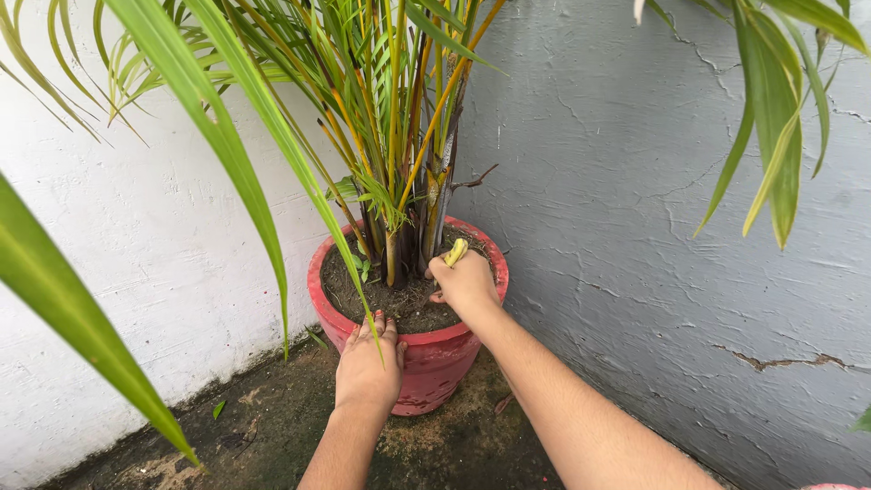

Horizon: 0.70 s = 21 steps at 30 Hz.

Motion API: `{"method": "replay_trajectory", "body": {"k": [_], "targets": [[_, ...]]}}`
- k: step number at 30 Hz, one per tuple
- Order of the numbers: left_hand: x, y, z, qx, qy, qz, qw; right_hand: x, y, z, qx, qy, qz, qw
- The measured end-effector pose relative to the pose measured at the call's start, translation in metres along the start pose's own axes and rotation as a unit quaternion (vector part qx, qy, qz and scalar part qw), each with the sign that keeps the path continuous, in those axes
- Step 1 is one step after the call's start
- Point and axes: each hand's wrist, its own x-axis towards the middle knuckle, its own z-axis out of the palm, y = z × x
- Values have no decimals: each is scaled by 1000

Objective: The person uses a small knife to loosen soil in several potted plants, removes debris, and waters a plant with a blue mug.

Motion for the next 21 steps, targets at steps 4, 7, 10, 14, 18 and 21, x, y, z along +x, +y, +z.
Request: {"method": "replay_trajectory", "body": {"k": [4, 7, 10, 14, 18, 21], "targets": [[3, -1, 3, 19, -7, 2, 1000, 2, 19, -15, 7, 66, -43, 997], [4, 2, 6, 20, 5, -2, 1000, 7, 17, -19, -5, 34, -40, 999], [3, 2, 7, 15, 8, -4, 1000, 14, 10, -29, 118, 32, 3, 992], [4, 1, 9, 9, 17, -7, 1000, 9, 1, -31, -42, 21, 11, 999], [5, 1, 8, 12, 7, -9, 1000, 4, -5, -38, -19, 63, -1, 998], [6, 3, 5, 29, -13, -9, 999, 6, -6, -36, -9, 32, 36, 999]]}}
